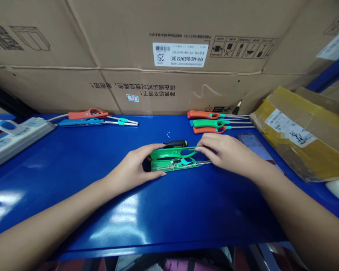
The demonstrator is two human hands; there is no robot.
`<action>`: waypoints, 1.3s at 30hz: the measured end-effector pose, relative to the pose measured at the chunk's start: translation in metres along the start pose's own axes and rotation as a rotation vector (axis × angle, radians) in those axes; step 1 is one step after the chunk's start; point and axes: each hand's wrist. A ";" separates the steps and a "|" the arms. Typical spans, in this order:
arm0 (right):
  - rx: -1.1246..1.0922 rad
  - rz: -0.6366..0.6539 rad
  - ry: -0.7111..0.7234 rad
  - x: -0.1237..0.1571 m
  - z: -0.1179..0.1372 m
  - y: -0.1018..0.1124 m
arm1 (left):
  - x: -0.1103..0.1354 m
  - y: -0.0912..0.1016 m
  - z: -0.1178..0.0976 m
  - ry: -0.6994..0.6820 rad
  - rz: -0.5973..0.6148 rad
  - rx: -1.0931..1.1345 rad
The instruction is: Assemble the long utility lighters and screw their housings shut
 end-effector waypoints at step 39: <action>-0.420 0.223 -0.098 -0.001 0.025 -0.020 | -0.005 0.002 -0.019 0.039 -0.075 0.197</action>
Point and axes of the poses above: each hand's wrist, its own x-axis away from the middle knuckle, its own y-axis out of the back of the hand, z = x × y, and after that the axes turned 14 degrees about -y, right-handed
